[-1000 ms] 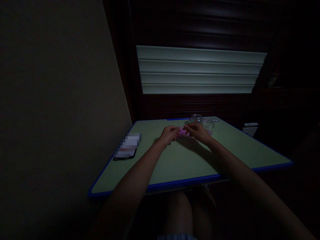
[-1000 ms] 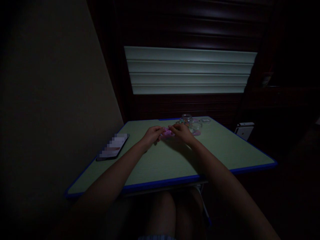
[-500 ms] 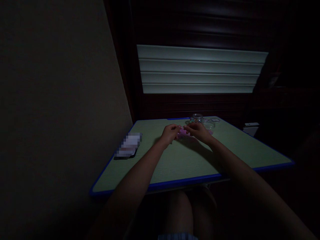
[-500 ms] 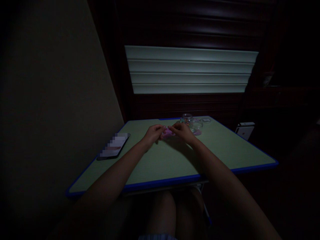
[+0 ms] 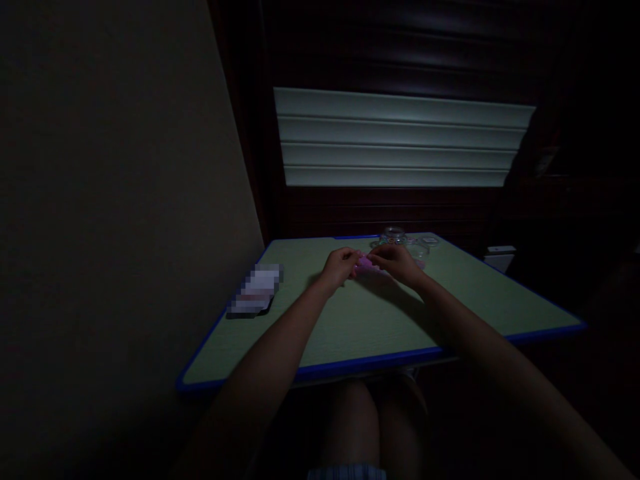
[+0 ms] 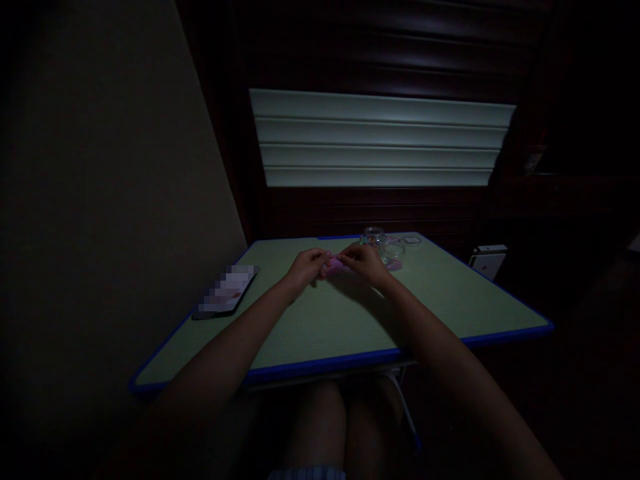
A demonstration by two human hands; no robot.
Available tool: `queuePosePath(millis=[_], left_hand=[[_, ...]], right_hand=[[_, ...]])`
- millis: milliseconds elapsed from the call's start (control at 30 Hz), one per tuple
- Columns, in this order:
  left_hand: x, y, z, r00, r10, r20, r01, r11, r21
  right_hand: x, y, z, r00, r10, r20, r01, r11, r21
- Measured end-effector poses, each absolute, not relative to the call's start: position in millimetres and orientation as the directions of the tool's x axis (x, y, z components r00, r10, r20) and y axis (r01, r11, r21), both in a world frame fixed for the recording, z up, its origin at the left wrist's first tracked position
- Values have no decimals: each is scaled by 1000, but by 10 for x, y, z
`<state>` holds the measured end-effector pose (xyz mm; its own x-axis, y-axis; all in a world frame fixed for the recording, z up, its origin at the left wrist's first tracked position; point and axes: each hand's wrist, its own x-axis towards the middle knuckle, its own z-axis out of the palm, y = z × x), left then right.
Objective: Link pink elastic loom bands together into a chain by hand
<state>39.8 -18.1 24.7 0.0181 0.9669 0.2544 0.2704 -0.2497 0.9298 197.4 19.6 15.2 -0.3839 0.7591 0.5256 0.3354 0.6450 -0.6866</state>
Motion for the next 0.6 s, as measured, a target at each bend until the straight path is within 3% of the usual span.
queuePosePath(millis=[600], left_hand=[[371,-147,176,82,973,215,308,-230,923]], right_hand=[[1975,244,115,-325,832,449,268,537,-800]])
